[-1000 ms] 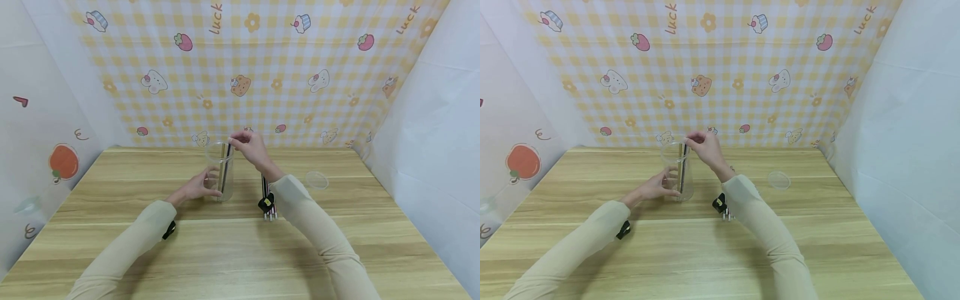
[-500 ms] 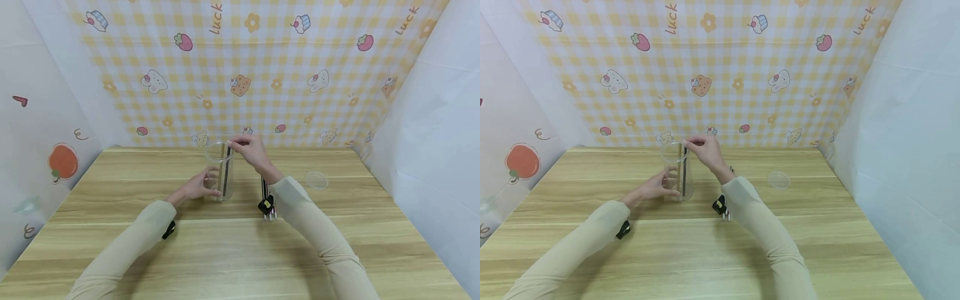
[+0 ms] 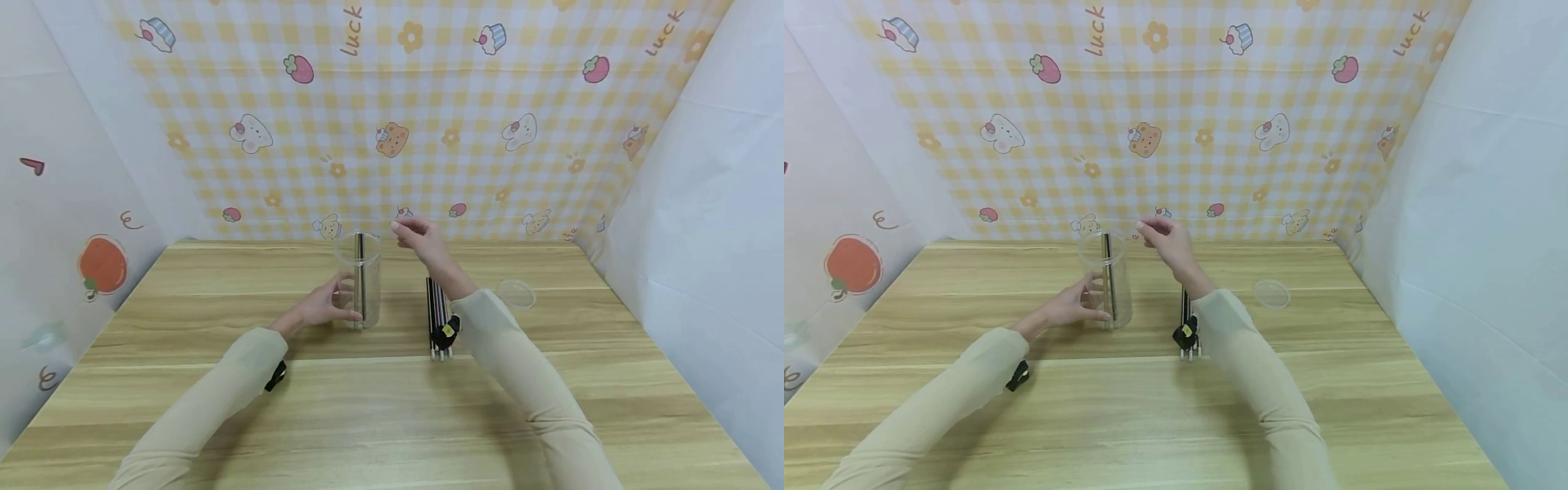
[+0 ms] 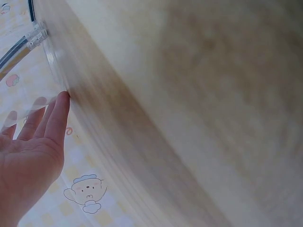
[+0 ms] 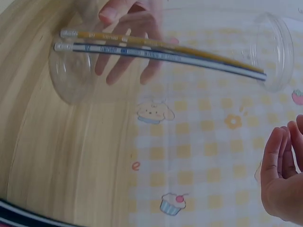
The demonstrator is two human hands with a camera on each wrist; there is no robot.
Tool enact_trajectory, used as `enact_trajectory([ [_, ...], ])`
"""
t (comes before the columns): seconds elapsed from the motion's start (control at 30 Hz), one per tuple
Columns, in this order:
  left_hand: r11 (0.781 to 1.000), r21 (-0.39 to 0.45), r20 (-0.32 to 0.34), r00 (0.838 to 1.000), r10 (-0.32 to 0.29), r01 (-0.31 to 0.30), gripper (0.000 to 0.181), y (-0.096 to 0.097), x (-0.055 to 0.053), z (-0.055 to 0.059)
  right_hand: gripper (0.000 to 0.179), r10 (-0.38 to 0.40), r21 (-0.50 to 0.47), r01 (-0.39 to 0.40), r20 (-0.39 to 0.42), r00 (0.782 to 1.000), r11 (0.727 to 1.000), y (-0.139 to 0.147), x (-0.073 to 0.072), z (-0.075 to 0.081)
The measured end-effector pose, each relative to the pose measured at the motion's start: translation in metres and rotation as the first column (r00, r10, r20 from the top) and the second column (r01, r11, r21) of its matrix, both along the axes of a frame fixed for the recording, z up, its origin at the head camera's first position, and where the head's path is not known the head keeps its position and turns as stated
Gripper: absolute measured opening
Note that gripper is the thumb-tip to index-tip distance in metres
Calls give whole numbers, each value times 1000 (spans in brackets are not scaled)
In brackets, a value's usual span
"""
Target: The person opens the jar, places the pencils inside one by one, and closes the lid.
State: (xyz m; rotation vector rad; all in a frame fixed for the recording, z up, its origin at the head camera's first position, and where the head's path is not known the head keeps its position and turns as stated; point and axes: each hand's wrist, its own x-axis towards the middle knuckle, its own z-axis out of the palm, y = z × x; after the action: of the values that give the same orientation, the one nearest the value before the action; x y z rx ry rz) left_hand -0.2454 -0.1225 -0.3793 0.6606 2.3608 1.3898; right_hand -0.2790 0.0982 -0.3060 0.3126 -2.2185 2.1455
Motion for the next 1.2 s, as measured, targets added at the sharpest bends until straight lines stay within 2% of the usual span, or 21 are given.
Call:
enact_trajectory([
  [0.07, 1000, -3, 0, 1000, -1, 1, 78, 1, 3, 5, 29, -4, -11, 4, 1, 1000, 1000, 7, -2, -2],
  [0.17, 1000, -3, -6, 1000, 1, -1, 78, 0, 2, 2, 31, -7, -28, 7, 8, 1000, 1000, 19, -5, -7],
  [0.4, 1000, 0, -21, 1000, 15, -15, 85, -4, -16, -24, 32, -61, -7, 62, 97, 993, 998, 41, -11, -19],
  [0.47, 1000, -8, -31, 999, 17, -18, 85, -4, -17, -26, 32, -79, 7, 79, 125, 989, 997, 46, -12, -24],
  [0.73, 999, -30, -33, 999, 39, -40, 86, -4, -15, -25, 34, -105, 68, 91, 230, 967, 993, 67, -16, -46],
  [0.9, 999, -27, -38, 999, 33, -34, 86, -4, -14, -24, 36, -111, 86, 90, 287, 951, 992, 79, -16, -63],
  [1.1, 999, -21, -32, 999, 37, -37, 87, -4, -13, -24, 36, -142, 146, 100, 314, 939, 984, 88, -14, -79],
  [1.2, 999, -24, -26, 999, 43, -43, 87, -4, -13, -24, 34, -153, 194, 96, 302, 941, 976, 91, -12, -86],
])
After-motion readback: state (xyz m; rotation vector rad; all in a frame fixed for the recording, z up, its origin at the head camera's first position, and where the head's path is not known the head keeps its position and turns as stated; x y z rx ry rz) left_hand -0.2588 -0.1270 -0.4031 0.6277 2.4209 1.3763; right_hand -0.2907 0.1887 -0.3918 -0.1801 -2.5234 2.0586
